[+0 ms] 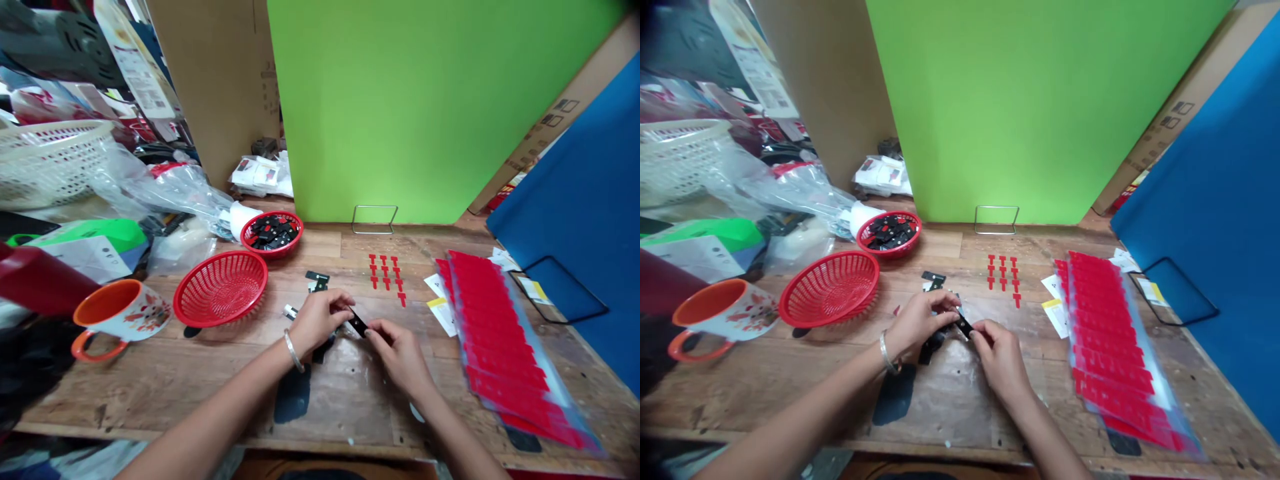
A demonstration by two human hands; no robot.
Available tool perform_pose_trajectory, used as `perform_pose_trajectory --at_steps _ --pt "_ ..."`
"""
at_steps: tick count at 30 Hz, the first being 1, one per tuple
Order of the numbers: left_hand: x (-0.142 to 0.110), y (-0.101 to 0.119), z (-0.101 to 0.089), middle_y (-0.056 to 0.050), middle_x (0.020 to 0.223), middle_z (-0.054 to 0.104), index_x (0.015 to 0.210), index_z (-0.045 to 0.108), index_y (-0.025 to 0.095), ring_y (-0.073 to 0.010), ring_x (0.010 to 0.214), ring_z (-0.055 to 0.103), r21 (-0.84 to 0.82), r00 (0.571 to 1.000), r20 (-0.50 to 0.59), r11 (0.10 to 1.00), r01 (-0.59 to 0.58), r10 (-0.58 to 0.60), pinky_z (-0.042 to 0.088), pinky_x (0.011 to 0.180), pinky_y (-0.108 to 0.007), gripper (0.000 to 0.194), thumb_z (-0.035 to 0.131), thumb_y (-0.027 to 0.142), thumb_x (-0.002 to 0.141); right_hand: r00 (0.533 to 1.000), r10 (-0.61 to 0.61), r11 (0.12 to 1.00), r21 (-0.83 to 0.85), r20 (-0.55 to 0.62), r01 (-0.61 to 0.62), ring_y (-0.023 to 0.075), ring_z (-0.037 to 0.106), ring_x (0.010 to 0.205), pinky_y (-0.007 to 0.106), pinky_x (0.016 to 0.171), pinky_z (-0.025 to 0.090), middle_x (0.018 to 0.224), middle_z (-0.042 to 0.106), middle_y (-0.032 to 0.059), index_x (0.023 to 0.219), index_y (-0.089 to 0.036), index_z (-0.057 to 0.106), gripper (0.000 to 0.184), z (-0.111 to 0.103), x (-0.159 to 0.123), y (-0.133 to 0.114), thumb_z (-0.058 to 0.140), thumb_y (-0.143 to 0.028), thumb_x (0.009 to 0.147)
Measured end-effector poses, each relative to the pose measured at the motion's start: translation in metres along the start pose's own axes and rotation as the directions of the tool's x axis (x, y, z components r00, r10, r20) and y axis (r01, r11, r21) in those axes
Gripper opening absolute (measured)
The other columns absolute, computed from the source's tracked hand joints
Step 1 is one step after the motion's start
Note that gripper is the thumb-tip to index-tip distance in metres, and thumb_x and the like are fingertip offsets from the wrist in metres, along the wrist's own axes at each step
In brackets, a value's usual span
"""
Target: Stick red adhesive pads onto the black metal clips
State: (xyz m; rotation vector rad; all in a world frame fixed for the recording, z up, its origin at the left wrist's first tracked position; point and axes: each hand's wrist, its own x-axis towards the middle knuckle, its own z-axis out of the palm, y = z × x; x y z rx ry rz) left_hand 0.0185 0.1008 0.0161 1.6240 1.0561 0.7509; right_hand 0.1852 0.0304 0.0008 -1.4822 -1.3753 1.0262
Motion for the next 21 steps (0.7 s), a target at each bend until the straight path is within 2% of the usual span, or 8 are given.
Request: perform_pose_trajectory --at_steps 2,4,7,9,12,15,18,21 --pt "-0.008 -0.001 0.015 0.000 0.073 0.061 0.094 0.056 0.016 -0.0118 0.067 0.058 -0.299 0.991 -0.074 0.950 0.088 -0.115 0.043 0.064 -0.022 0.031 0.066 0.023 0.066 0.997 0.081 0.992 0.098 0.009 -0.081 0.0126 0.050 0.055 0.022 0.052 0.039 0.060 0.059 0.0005 0.073 -0.016 0.064 0.024 0.005 -0.001 0.002 0.057 -0.038 0.076" --pt "-0.015 -0.004 0.030 0.000 0.074 0.061 0.093 0.053 0.016 -0.0112 0.065 0.058 -0.508 0.972 -0.077 0.847 0.154 -0.223 0.044 0.063 -0.022 0.035 0.069 0.027 0.064 0.982 0.187 0.949 0.260 -0.004 -0.179 0.0097 0.046 0.048 0.021 0.046 0.036 0.058 0.058 -0.0008 0.076 -0.015 0.062 0.026 0.012 -0.003 0.005 0.059 -0.041 0.073" --pt "-0.023 -0.005 0.044 -0.001 0.068 0.060 0.079 0.053 0.015 -0.0115 0.059 0.056 -0.594 0.959 -0.015 0.775 0.218 -0.281 0.044 0.060 -0.024 0.027 0.064 0.038 0.069 0.965 0.259 0.883 0.398 0.034 -0.251 0.0082 0.046 0.046 0.020 0.045 0.036 0.063 0.060 0.0001 0.079 -0.015 0.062 0.029 0.019 -0.008 0.008 0.061 -0.044 0.071" --pt "-0.027 -0.002 0.043 -0.001 0.065 0.058 0.074 0.054 0.015 -0.0123 0.056 0.055 -0.482 0.961 -0.037 0.847 0.224 -0.275 0.044 0.058 -0.025 0.025 0.058 0.040 0.073 0.967 0.243 0.904 0.343 0.075 -0.254 0.0093 0.047 0.047 0.020 0.045 0.037 0.063 0.061 0.0012 0.078 -0.015 0.062 0.030 0.017 -0.012 0.008 0.059 -0.045 0.073" --pt "-0.034 0.004 0.031 -0.002 0.070 0.060 0.072 0.061 0.017 -0.0160 0.067 0.056 0.038 0.981 -0.147 0.990 0.133 -0.126 0.042 0.064 -0.026 0.016 0.056 0.031 0.076 0.995 0.102 0.990 0.097 0.003 -0.102 0.0153 0.055 0.060 0.025 0.055 0.044 0.070 0.063 0.0045 0.080 -0.016 0.065 0.026 0.007 -0.015 0.008 0.054 -0.039 0.079" --pt "-0.043 0.006 0.025 -0.004 0.079 0.062 0.079 0.067 0.022 -0.0187 0.077 0.056 0.489 0.995 -0.098 0.871 0.056 -0.009 0.040 0.071 -0.028 0.016 0.051 0.024 0.079 0.986 -0.157 0.970 -0.197 -0.059 0.143 0.0214 0.056 0.086 0.033 0.077 0.044 0.090 0.064 0.0078 0.098 -0.020 0.063 0.022 -0.003 -0.016 0.013 0.048 -0.027 0.084" --pt "-0.051 0.000 0.030 -0.006 0.082 0.062 0.085 0.067 0.024 -0.0186 0.077 0.057 0.597 0.996 -0.064 0.798 0.086 -0.060 0.040 0.070 -0.027 0.020 0.048 0.022 0.081 0.952 -0.299 0.871 -0.389 0.064 0.300 0.0224 0.051 0.096 0.037 0.085 0.042 0.105 0.059 0.0091 0.121 -0.022 0.051 0.037 -0.004 -0.017 0.020 0.044 -0.017 0.085" --pt "-0.053 -0.006 0.037 -0.006 0.083 0.062 0.088 0.066 0.024 -0.0184 0.080 0.058 0.614 0.993 -0.083 0.781 0.116 -0.083 0.041 0.072 -0.027 0.020 0.047 0.024 0.082 0.921 -0.324 0.769 -0.506 0.217 0.390 0.0226 0.049 0.098 0.038 0.084 0.042 0.111 0.057 0.0091 0.128 -0.024 0.043 0.044 0.001 -0.018 0.022 0.041 -0.012 0.085"
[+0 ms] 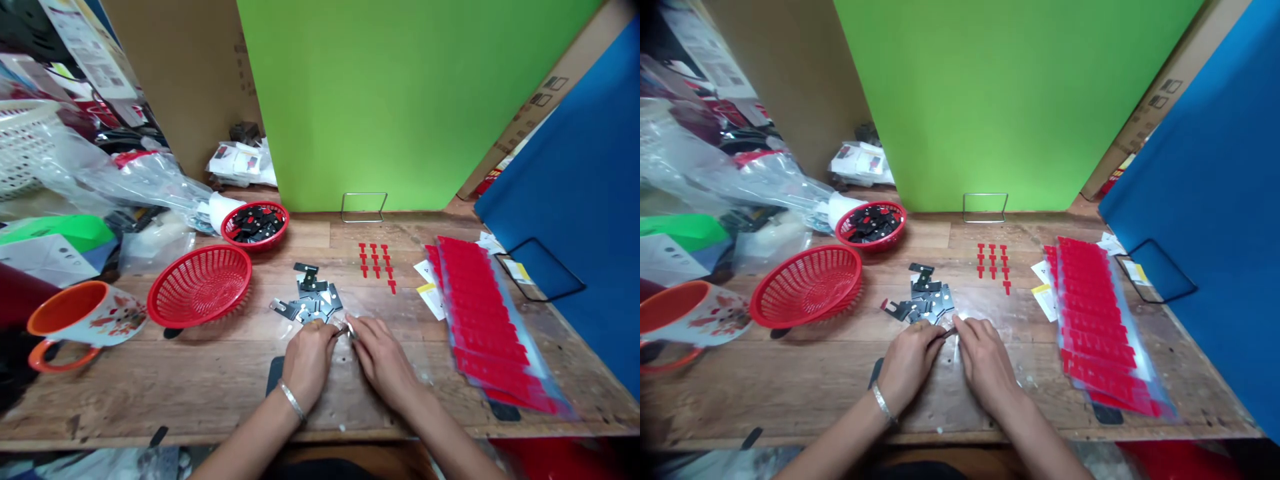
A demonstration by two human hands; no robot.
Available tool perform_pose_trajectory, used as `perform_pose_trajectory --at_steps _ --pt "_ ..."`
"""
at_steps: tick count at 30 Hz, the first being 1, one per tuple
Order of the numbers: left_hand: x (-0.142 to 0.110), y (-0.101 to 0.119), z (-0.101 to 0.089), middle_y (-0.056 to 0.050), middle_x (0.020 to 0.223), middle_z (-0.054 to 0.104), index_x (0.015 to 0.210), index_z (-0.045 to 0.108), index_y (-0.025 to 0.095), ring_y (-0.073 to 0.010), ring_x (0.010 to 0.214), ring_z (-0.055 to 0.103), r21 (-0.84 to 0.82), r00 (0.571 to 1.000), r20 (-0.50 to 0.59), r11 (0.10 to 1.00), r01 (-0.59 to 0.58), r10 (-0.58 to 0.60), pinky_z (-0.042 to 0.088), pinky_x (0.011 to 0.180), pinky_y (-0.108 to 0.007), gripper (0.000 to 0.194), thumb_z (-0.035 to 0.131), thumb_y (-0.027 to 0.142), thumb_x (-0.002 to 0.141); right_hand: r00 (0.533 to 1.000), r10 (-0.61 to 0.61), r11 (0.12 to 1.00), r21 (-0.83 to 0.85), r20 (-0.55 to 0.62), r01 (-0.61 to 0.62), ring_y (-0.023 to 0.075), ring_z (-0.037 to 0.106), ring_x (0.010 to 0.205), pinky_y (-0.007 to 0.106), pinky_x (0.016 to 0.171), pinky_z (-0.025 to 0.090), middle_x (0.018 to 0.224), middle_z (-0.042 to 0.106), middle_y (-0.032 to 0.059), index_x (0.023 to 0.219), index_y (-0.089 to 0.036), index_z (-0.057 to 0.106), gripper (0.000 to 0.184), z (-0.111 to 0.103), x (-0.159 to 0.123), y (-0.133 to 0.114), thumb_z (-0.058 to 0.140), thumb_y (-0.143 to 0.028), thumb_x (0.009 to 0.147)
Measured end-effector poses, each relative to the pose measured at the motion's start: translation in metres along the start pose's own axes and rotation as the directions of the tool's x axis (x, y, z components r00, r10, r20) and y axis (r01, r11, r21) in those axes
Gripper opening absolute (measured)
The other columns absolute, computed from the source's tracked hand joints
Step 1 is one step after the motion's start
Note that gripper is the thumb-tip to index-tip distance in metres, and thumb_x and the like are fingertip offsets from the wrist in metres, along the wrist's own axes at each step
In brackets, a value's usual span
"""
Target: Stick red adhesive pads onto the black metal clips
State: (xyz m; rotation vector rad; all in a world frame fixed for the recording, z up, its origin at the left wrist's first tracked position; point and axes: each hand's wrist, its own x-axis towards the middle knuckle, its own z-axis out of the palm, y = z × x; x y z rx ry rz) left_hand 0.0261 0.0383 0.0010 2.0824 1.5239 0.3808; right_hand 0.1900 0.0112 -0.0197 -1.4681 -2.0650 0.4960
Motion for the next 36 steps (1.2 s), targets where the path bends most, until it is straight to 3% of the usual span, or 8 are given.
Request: perform_pose_trajectory --at_steps 5,8,12,15,19,26,31,36 --pt "0.004 -0.001 0.001 -0.007 0.082 0.062 0.085 0.066 0.022 -0.0187 0.079 0.058 0.026 1.000 0.000 1.000 -0.016 0.016 0.041 0.072 -0.027 0.020 0.046 0.024 0.082 0.997 -0.055 0.988 -0.141 0.049 0.062 0.0232 0.050 0.092 0.037 0.078 0.045 0.102 0.060 0.0094 0.125 -0.024 0.046 0.043 0.002 0.003 -0.010 0.043 -0.011 0.084" --pt "0.004 -0.004 0.001 -0.007 0.082 0.063 0.085 0.065 0.021 -0.0193 0.078 0.058 0.010 0.999 -0.007 0.999 -0.051 0.051 0.041 0.072 -0.028 0.021 0.045 0.024 0.083 0.999 -0.030 0.996 -0.077 0.037 0.032 0.0213 0.050 0.095 0.034 0.080 0.044 0.104 0.059 0.0080 0.122 -0.025 0.048 0.043 -0.003 0.007 -0.008 0.046 -0.011 0.082" --pt "0.003 -0.012 0.000 -0.005 0.089 0.065 0.089 0.063 0.024 -0.0196 0.082 0.059 -0.127 0.995 -0.075 0.989 -0.077 0.068 0.041 0.074 -0.029 0.018 0.046 0.027 0.082 0.972 0.209 0.971 0.144 -0.103 -0.193 0.0144 0.055 0.078 0.027 0.074 0.046 0.101 0.057 0.0062 0.124 -0.019 0.040 0.046 -0.026 0.021 0.024 0.050 -0.014 0.079" --pt "0.012 -0.013 -0.004 -0.003 0.086 0.066 0.089 0.061 0.023 -0.0187 0.077 0.060 -0.293 0.997 -0.075 0.956 -0.019 -0.003 0.042 0.070 -0.028 0.018 0.051 0.033 0.079 0.911 0.364 0.931 0.057 -0.196 -0.360 0.0139 0.055 0.073 0.025 0.068 0.043 0.086 0.060 0.0036 0.100 -0.017 0.052 0.023 -0.048 0.040 0.062 0.047 -0.015 0.078" --pt "0.041 0.000 -0.004 0.000 0.065 0.062 0.083 0.059 0.016 -0.0138 0.059 0.057 -0.582 0.996 0.090 0.810 0.075 -0.028 0.041 0.056 -0.023 0.020 0.057 0.033 0.074 0.897 0.385 0.917 -0.018 -0.217 -0.398 0.0152 0.053 0.071 0.025 0.066 0.039 0.074 0.058 0.0025 0.077 -0.017 0.056 0.014 -0.058 0.064 0.097 0.048 -0.008 0.071" --pt "0.093 0.028 0.019 -0.005 0.069 0.066 0.079 0.054 0.012 -0.0108 0.060 0.062 -0.889 0.946 0.299 0.322 0.324 -0.127 0.051 0.062 -0.023 0.017 0.065 0.021 0.070 0.901 0.407 0.904 -0.076 -0.151 -0.421 0.0139 0.049 0.064 0.023 0.061 0.033 0.064 0.056 0.0006 0.064 -0.017 0.055 0.011 -0.046 0.078 0.109 0.054 -0.007 0.067" --pt "0.122 0.037 0.033 -0.006 0.071 0.066 0.079 0.055 0.011 -0.0099 0.056 0.063 -0.898 0.925 0.330 0.240 0.369 -0.186 0.054 0.056 -0.021 0.010 0.062 0.015 0.074 0.896 0.429 0.895 -0.078 -0.113 -0.439 0.0125 0.048 0.056 0.022 0.054 0.030 0.058 0.054 -0.0007 0.061 -0.017 0.055 0.011 -0.049 0.080 0.111 0.056 -0.008 0.066" --pt "0.143 0.045 0.045 -0.006 0.070 0.065 0.078 0.056 0.010 -0.0101 0.057 0.063 -0.899 0.925 0.330 0.235 0.370 -0.190 0.054 0.053 -0.020 0.004 0.059 0.011 0.075 0.907 0.394 0.911 -0.067 -0.146 -0.406 0.0157 0.051 0.070 0.023 0.062 0.034 0.072 0.057 0.0035 0.072 -0.017 0.062 0.012 -0.048 0.076 0.108 0.055 -0.008 0.069"
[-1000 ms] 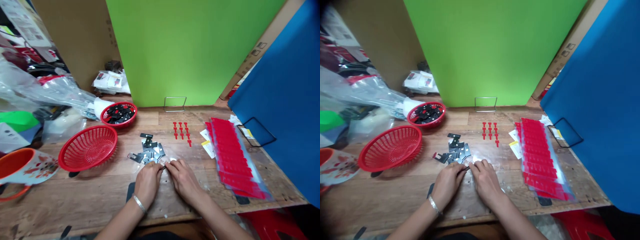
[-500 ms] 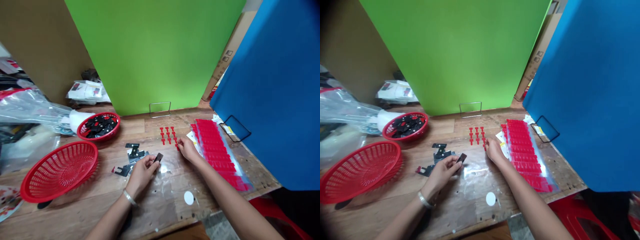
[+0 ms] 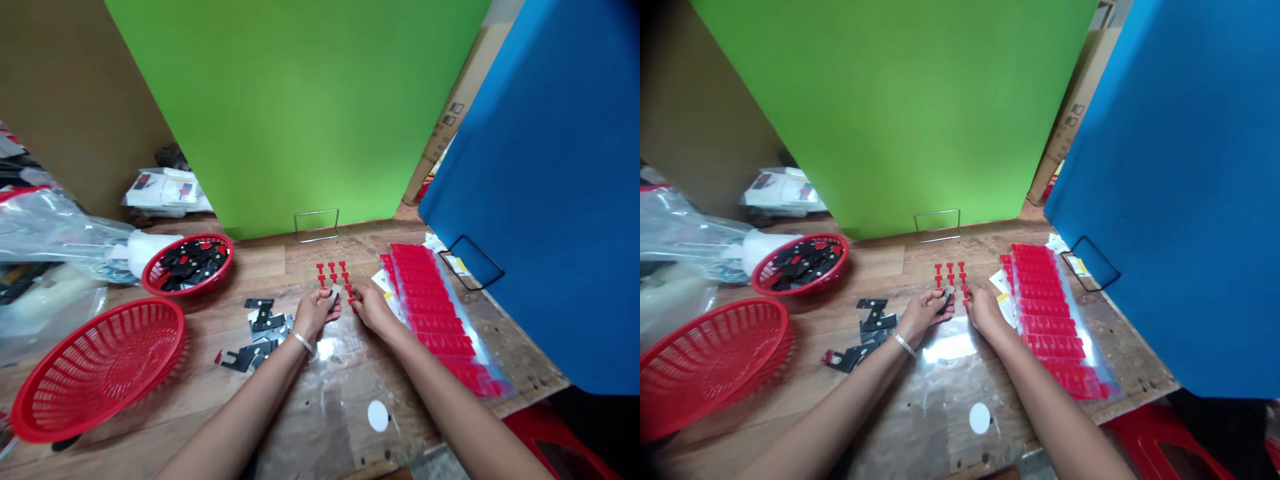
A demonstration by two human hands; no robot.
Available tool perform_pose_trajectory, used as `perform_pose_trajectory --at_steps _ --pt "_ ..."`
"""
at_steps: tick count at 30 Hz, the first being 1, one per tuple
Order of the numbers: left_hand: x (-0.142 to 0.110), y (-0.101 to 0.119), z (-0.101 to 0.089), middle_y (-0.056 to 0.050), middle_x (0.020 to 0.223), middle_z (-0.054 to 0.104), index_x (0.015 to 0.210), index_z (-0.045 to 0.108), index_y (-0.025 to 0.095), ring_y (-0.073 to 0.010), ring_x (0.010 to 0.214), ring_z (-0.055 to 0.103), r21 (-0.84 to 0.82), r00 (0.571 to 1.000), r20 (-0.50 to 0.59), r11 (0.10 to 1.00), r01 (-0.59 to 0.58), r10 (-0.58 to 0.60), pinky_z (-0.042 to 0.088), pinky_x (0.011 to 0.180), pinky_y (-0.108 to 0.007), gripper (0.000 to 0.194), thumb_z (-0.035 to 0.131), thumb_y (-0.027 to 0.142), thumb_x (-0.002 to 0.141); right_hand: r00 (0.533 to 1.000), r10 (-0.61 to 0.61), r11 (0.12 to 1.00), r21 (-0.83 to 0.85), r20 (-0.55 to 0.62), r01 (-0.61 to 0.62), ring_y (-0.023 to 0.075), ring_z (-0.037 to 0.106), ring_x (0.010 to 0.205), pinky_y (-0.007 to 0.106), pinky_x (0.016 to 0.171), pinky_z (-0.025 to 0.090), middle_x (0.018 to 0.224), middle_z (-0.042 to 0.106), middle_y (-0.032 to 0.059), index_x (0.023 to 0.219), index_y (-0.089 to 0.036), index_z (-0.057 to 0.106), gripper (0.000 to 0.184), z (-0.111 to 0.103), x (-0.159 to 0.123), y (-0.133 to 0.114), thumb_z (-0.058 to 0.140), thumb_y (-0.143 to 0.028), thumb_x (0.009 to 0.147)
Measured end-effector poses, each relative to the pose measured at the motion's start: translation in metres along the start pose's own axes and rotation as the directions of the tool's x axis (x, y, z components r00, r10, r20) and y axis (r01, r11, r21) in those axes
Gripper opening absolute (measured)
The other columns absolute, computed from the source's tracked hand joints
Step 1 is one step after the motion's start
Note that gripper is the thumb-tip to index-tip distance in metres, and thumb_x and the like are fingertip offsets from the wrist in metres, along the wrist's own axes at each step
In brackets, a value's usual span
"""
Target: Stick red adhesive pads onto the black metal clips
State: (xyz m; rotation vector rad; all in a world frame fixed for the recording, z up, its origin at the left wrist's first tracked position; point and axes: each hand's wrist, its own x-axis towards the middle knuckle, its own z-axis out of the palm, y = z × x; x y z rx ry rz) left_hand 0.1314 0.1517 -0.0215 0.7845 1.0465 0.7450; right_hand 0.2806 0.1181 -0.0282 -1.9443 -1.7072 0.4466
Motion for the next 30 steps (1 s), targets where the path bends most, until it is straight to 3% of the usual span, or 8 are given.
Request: perform_pose_trajectory --at_steps 5,10,21,26,30 --pt "0.007 0.000 0.003 -0.005 0.074 0.064 0.080 0.054 0.011 -0.0090 0.060 0.063 0.002 1.000 -0.001 1.000 0.029 -0.029 0.054 0.055 -0.020 0.006 0.056 0.006 0.077 0.999 -0.009 1.000 0.012 -0.052 0.009 0.0159 0.051 0.072 0.024 0.066 0.036 0.074 0.057 0.0051 0.065 -0.017 0.063 0.018 0.003 -0.007 -0.002 0.050 -0.007 0.073" --pt "0.010 0.002 0.000 -0.005 0.076 0.064 0.081 0.054 0.011 -0.0090 0.062 0.064 0.009 0.998 0.018 0.998 0.056 -0.056 0.055 0.060 -0.020 0.007 0.054 0.005 0.078 0.994 0.005 0.998 0.062 -0.108 0.002 0.0151 0.051 0.071 0.024 0.066 0.037 0.069 0.055 0.0020 0.060 -0.018 0.058 0.013 0.000 -0.003 -0.003 0.054 -0.006 0.065" --pt "0.013 -0.008 0.003 -0.007 0.074 0.065 0.075 0.056 0.009 -0.0110 0.058 0.064 -0.015 0.999 -0.035 0.999 0.031 -0.032 0.053 0.052 -0.020 0.003 0.059 0.008 0.075 0.991 0.072 0.934 0.356 -0.116 -0.027 0.0130 0.053 0.057 0.023 0.055 0.040 0.063 0.058 -0.0012 0.068 -0.018 0.055 0.007 -0.016 -0.023 0.002 0.049 -0.020 0.071" --pt "0.014 -0.007 0.003 -0.007 0.070 0.064 0.073 0.056 0.009 -0.0104 0.055 0.062 -0.020 0.999 -0.023 0.999 0.040 -0.041 0.053 0.050 -0.019 0.007 0.063 0.010 0.073 0.965 0.195 0.819 0.570 -0.174 -0.063 0.0133 0.053 0.059 0.024 0.055 0.041 0.064 0.057 -0.0010 0.069 -0.019 0.052 0.006 -0.022 -0.032 -0.012 0.057 -0.022 0.067" --pt "0.007 -0.001 0.006 -0.007 0.068 0.064 0.076 0.058 0.008 -0.0097 0.054 0.062 -0.035 1.000 -0.008 0.999 0.022 -0.023 0.053 0.051 -0.018 0.007 0.061 0.004 0.071 0.952 0.275 0.700 0.706 -0.131 -0.105 0.0116 0.051 0.056 0.022 0.053 0.039 0.061 0.054 -0.0034 0.068 -0.019 0.050 0.016 -0.019 -0.035 -0.015 0.065 -0.022 0.063"
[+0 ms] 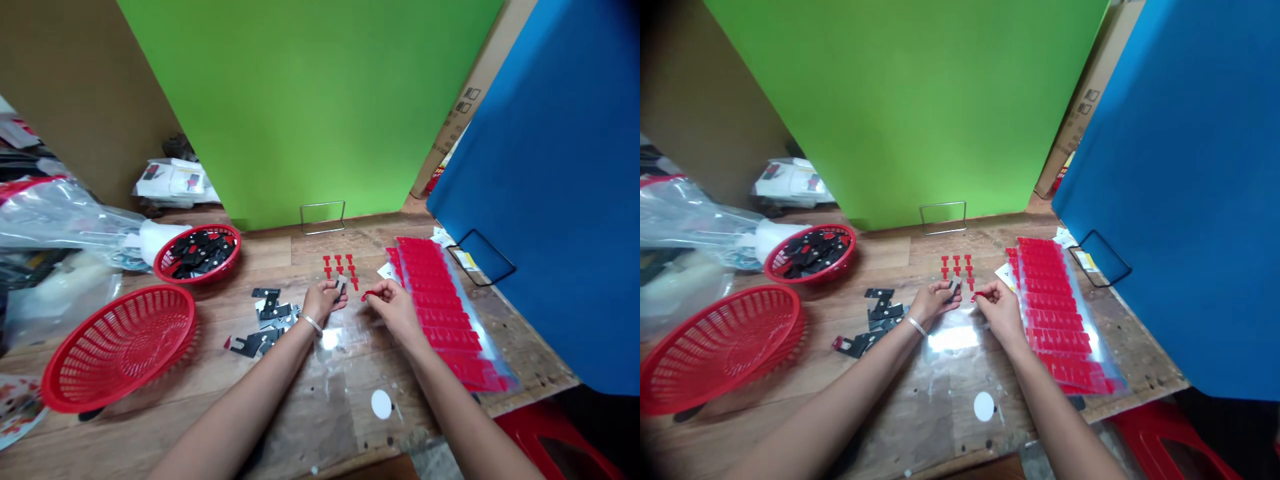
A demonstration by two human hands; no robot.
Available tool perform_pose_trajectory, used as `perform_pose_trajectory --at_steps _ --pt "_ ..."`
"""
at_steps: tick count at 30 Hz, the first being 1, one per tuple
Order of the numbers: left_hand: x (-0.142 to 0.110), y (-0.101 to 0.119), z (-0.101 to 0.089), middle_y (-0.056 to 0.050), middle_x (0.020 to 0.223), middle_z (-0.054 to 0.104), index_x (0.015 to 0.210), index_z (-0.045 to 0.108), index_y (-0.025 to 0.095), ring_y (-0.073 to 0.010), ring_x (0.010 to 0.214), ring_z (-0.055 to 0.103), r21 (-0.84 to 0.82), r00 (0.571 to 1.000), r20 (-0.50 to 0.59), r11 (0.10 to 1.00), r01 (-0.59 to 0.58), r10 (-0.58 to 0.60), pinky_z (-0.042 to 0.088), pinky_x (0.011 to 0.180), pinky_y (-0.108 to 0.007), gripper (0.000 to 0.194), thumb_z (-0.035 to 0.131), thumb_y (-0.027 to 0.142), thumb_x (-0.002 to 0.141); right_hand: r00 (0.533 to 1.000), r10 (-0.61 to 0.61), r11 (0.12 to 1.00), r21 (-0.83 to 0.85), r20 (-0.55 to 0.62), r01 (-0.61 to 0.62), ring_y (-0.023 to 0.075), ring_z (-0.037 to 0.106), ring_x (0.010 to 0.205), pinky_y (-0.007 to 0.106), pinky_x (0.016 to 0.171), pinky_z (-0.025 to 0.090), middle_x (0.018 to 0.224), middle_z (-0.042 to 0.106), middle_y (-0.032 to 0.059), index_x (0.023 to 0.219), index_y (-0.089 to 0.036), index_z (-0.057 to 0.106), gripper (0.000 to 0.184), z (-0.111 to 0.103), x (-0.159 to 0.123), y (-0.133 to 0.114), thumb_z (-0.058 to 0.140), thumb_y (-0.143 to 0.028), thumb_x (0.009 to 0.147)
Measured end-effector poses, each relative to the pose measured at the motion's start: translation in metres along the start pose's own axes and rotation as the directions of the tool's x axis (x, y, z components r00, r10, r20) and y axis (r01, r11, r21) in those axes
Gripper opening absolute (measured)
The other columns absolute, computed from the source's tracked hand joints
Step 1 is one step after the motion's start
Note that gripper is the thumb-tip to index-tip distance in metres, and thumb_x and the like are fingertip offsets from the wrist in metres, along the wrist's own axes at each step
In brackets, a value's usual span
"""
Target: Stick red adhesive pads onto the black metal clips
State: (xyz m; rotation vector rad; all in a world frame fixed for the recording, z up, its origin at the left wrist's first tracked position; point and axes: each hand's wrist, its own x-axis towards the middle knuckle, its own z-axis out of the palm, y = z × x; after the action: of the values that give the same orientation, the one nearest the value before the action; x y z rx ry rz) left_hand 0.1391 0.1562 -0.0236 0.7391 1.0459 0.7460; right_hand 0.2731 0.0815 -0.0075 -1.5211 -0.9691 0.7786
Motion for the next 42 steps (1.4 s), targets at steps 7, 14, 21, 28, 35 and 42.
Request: perform_pose_trajectory --at_steps 7,14,21,28,35,42 --pt "-0.052 0.013 -0.005 -0.009 0.084 0.068 0.093 0.057 0.010 -0.0128 0.063 0.065 -0.069 0.996 0.075 0.997 -0.040 0.046 0.055 0.061 -0.022 0.027 0.060 -0.001 0.069 0.999 0.036 0.989 0.147 -0.007 -0.035 0.0103 0.053 0.059 0.020 0.054 0.040 0.064 0.055 -0.0045 0.073 -0.018 0.051 0.020 0.020 -0.025 -0.009 0.068 -0.024 0.063" --pt "-0.082 0.004 -0.014 -0.008 0.083 0.069 0.096 0.058 0.010 -0.0098 0.053 0.063 -0.101 0.997 0.082 0.995 0.020 -0.011 0.053 0.057 -0.021 0.033 0.064 0.000 0.065 0.998 0.048 0.980 0.189 0.036 -0.054 0.0108 0.057 0.057 0.022 0.052 0.047 0.071 0.058 -0.0028 0.078 -0.020 0.050 0.018 0.040 -0.048 -0.024 0.065 -0.025 0.069" --pt "-0.087 0.005 -0.014 -0.008 0.081 0.069 0.097 0.058 0.009 -0.0091 0.054 0.063 -0.092 0.995 0.097 0.995 0.025 -0.016 0.052 0.057 -0.019 0.031 0.060 0.000 0.068 0.999 0.022 0.991 0.132 0.035 -0.026 0.0109 0.057 0.058 0.022 0.053 0.048 0.074 0.059 -0.0017 0.079 -0.020 0.051 0.016 0.043 -0.051 -0.022 0.064 -0.025 0.070" --pt "-0.086 0.004 -0.018 -0.007 0.080 0.069 0.093 0.060 0.011 -0.0093 0.056 0.063 -0.100 0.994 0.113 0.995 0.018 -0.006 0.053 0.057 -0.020 0.027 0.058 -0.001 0.068 0.998 0.020 0.993 0.118 0.065 -0.027 0.0111 0.058 0.060 0.022 0.054 0.048 0.075 0.059 -0.0016 0.079 -0.020 0.051 0.015 0.043 -0.050 -0.022 0.063 -0.023 0.071" --pt "-0.084 0.001 -0.020 -0.007 0.079 0.069 0.092 0.061 0.010 -0.0091 0.056 0.063 -0.092 0.990 0.142 0.996 0.009 0.004 0.053 0.058 -0.020 0.025 0.060 0.001 0.068 0.998 0.014 0.996 0.089 0.059 -0.019 0.0112 0.058 0.060 0.022 0.053 0.048 0.074 0.059 -0.0016 0.078 -0.020 0.052 0.012 0.042 -0.051 -0.023 0.062 -0.022 0.071" --pt "-0.084 0.001 -0.020 -0.008 0.083 0.069 0.096 0.062 0.011 -0.0092 0.056 0.063 -0.099 0.990 0.144 0.995 0.015 -0.001 0.052 0.059 -0.020 0.032 0.066 0.005 0.065 0.999 0.025 0.995 0.099 0.047 -0.030 0.0119 0.057 0.059 0.022 0.049 0.048 0.073 0.058 -0.0010 0.078 -0.021 0.052 0.013 0.045 -0.051 -0.024 0.062 -0.025 0.071"
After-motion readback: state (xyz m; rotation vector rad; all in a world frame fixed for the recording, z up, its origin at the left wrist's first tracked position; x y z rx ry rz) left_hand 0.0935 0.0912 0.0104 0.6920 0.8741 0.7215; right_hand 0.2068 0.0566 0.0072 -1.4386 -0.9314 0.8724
